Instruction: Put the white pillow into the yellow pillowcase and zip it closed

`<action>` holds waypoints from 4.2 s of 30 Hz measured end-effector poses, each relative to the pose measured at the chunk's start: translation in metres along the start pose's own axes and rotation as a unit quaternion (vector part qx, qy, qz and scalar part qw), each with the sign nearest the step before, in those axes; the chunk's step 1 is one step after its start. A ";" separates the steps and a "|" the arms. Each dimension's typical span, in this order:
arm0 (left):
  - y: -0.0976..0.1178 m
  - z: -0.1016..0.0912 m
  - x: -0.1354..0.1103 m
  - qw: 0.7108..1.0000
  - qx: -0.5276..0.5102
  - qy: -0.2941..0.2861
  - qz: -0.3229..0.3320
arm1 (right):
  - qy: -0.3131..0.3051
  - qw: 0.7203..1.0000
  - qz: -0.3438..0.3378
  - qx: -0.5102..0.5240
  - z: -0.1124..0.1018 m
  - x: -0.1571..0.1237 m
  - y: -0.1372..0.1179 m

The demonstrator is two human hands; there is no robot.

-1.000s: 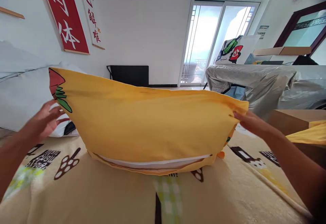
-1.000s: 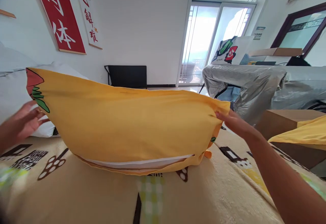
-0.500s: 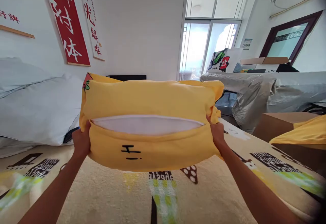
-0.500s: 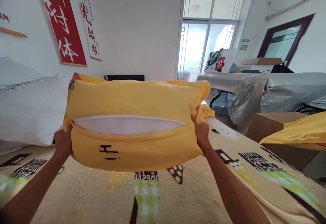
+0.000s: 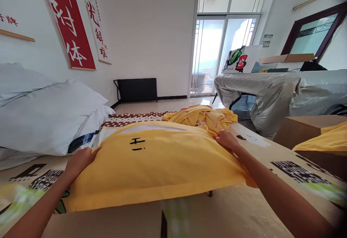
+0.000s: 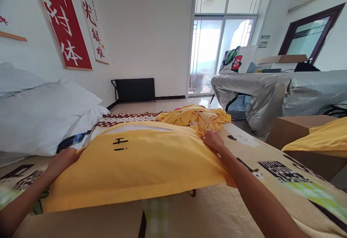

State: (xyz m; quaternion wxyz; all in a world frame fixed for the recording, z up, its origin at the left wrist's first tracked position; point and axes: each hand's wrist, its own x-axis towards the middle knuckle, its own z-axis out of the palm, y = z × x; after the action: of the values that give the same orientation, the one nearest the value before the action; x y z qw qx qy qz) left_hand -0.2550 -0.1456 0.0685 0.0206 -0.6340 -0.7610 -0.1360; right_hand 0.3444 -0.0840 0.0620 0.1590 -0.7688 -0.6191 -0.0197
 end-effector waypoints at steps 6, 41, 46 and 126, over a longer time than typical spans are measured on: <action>0.008 0.013 -0.005 0.994 -0.038 0.042 0.096 | 0.000 0.996 -0.087 0.000 -0.007 -0.024 -0.027; 0.070 -0.126 -0.006 0.945 -0.035 0.268 0.186 | 0.363 0.872 -0.308 0.118 -0.040 -0.043 -0.107; 0.026 -0.036 -0.002 0.983 -0.010 0.043 0.176 | 0.121 0.927 -0.343 0.093 0.020 -0.061 -0.088; 0.035 0.029 -0.006 0.964 -0.139 0.065 0.218 | -0.310 0.712 0.116 0.619 0.041 -0.148 -0.010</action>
State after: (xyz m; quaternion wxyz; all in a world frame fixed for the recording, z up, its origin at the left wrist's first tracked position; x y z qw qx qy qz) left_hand -0.2152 -0.1393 0.0457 0.0109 -0.7711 -0.5745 -0.2742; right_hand 0.2933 -0.2113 -0.0082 0.4000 -0.5267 -0.4136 0.6257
